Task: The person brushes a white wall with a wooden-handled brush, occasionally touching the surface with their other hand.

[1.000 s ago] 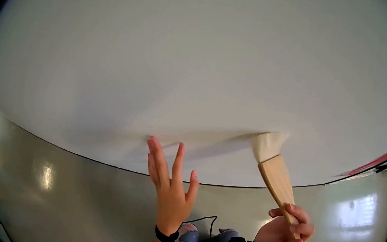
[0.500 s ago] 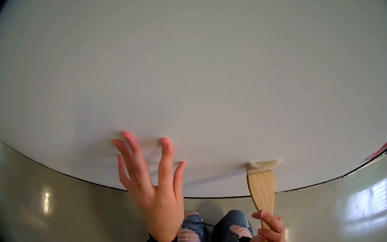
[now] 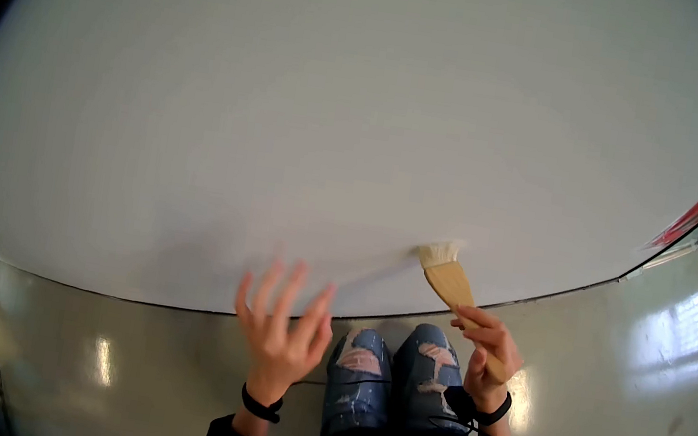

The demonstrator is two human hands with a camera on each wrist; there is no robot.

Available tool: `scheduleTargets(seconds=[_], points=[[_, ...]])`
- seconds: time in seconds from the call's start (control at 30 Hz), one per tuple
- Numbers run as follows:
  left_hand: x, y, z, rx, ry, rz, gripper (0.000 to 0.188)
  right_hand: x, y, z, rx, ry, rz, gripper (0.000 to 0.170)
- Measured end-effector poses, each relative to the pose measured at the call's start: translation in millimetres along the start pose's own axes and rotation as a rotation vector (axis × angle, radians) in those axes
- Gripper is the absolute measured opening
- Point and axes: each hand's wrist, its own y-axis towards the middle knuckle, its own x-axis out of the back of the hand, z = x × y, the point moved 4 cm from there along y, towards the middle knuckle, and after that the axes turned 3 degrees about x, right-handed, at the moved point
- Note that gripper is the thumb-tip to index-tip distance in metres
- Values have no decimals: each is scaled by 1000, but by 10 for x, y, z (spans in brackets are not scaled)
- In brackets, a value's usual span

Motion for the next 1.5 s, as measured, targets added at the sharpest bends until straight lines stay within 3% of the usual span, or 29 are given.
scheduleTargets(seconds=[0.1, 0.23, 0.33, 0.43, 0.53, 0.63, 0.73, 0.83, 0.93, 1.03, 1.13, 1.23, 1.43, 1.5], points=[[-63, -872, -78, -217, -77, 325, 21, 75, 62, 292, -8, 49, -69, 50], [56, -2040, -266, -488, -135, 788, 8, 185, 144, 572, 202, 99, -129, 41], [130, -2651, -297, -468, -170, 1166, 9, 75, 148, 599, 217, 96, -144, 38], [166, -2989, -345, -483, -147, 1185, 18, -67, 62, 493, 145, 20, -96, 31], [159, -3145, -343, -483, -9, 964, 26, -96, 3, 546, 86, 13, -66, 26], [39, -3248, -334, -361, -151, 945, 28, -57, -62, 587, 29, 44, -44, 22], [12, -3069, -222, -211, -399, 910, 28, -97, -146, 556, 12, 8, 2, 17], [32, -3007, -243, 340, -861, 1159, 28, -93, -197, 528, -59, -37, 66, 12], [272, -3020, -339, 44, -1026, 1090, 28, -138, -189, 470, -127, -8, 50, 14], [77, -3395, -344, 313, -1245, 976, 29, -141, -206, 420, -138, 13, 13, 21], [-217, -3590, -184, 649, -1036, 1136, 31, -130, -244, 398, -136, -1, 20, 18], [-235, -3752, -154, 903, -1038, 1274, 33, -158, -263, 416, -140, 8, 32, 12], [-524, -4024, -81, 679, -1036, 1465, 34, -203, -289, 408, -158, -16, 53, 7], [-493, -3935, -141, 799, -1012, 1521, 36, -218, -255, 445, -167, -24, 55, 7]])
